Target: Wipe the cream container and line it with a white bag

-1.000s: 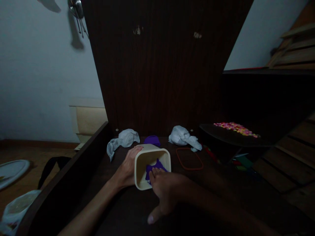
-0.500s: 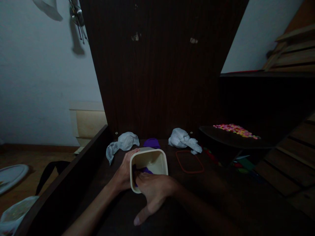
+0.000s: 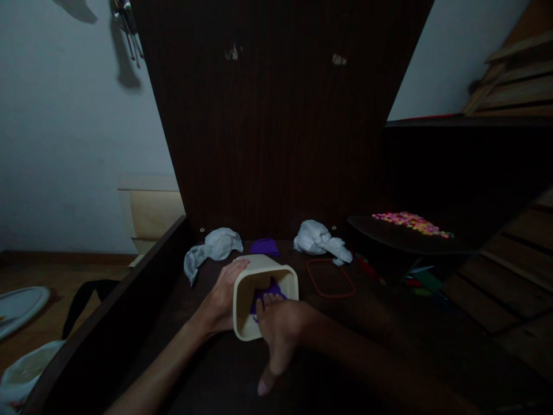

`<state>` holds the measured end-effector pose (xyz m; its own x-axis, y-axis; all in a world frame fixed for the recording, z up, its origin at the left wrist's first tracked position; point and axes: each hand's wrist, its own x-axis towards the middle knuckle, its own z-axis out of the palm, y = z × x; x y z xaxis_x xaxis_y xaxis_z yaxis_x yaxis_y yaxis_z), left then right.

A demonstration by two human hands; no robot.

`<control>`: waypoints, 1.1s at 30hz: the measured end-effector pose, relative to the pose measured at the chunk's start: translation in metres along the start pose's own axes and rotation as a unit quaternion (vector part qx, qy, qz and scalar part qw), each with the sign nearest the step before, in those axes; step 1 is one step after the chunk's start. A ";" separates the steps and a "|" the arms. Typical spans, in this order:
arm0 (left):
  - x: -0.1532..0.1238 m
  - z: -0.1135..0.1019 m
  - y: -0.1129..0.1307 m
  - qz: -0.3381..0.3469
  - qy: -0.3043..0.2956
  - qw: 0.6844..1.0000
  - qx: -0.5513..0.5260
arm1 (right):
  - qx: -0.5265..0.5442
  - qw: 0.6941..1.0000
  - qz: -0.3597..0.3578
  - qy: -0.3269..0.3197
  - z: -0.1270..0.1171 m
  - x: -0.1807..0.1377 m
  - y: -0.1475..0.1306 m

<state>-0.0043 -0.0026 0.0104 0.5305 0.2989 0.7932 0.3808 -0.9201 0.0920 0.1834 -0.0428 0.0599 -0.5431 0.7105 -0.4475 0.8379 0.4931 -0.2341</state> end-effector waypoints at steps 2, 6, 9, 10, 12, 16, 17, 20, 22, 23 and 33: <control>0.000 0.000 0.001 -0.001 -0.001 1.000 0.003 | -0.006 0.999 -0.013 -0.032 -0.018 0.016 -0.008; -0.001 -0.001 0.002 -0.010 0.004 1.000 0.007 | -0.058 0.983 -0.072 -0.157 -0.044 0.026 -0.020; -0.001 -0.002 0.000 -0.041 0.007 0.999 0.010 | -0.057 0.983 -0.122 -0.126 -0.049 0.012 -0.025; -0.001 -0.002 -0.001 -0.049 0.008 0.999 0.008 | -0.051 0.984 -0.143 -0.092 -0.047 0.005 -0.024; -0.002 -0.003 -0.003 -0.052 0.012 0.999 0.005 | -0.040 0.982 -0.182 -0.022 -0.042 -0.009 -0.021; -0.001 -0.006 -0.006 -0.041 0.012 0.999 0.009 | -0.008 0.980 -0.192 0.055 -0.028 -0.038 -0.012; -0.001 -0.007 -0.006 -0.044 0.012 0.999 0.008 | 0.001 0.981 -0.177 0.072 -0.026 -0.045 -0.010; -0.001 -0.009 -0.006 -0.062 0.018 0.998 0.005 | 0.009 0.985 -0.117 0.126 -0.021 -0.064 -0.007; -0.001 -0.009 -0.006 -0.068 0.018 0.998 0.006 | 0.011 0.984 -0.086 0.158 -0.020 -0.076 -0.005; -0.001 -0.009 -0.005 -0.069 0.019 0.997 0.004 | 0.018 0.982 -0.080 0.169 -0.021 -0.081 -0.003; -0.020 -0.005 0.003 -0.182 -0.002 0.965 -0.191 | 0.391 0.860 -0.140 0.296 -0.077 -0.110 0.058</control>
<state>-0.0178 -0.0123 -0.0021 0.4177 0.6197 0.6645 0.2358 -0.7802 0.5793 0.2873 -0.0540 0.1621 -0.4681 0.8641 0.1850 0.3236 0.3624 -0.8740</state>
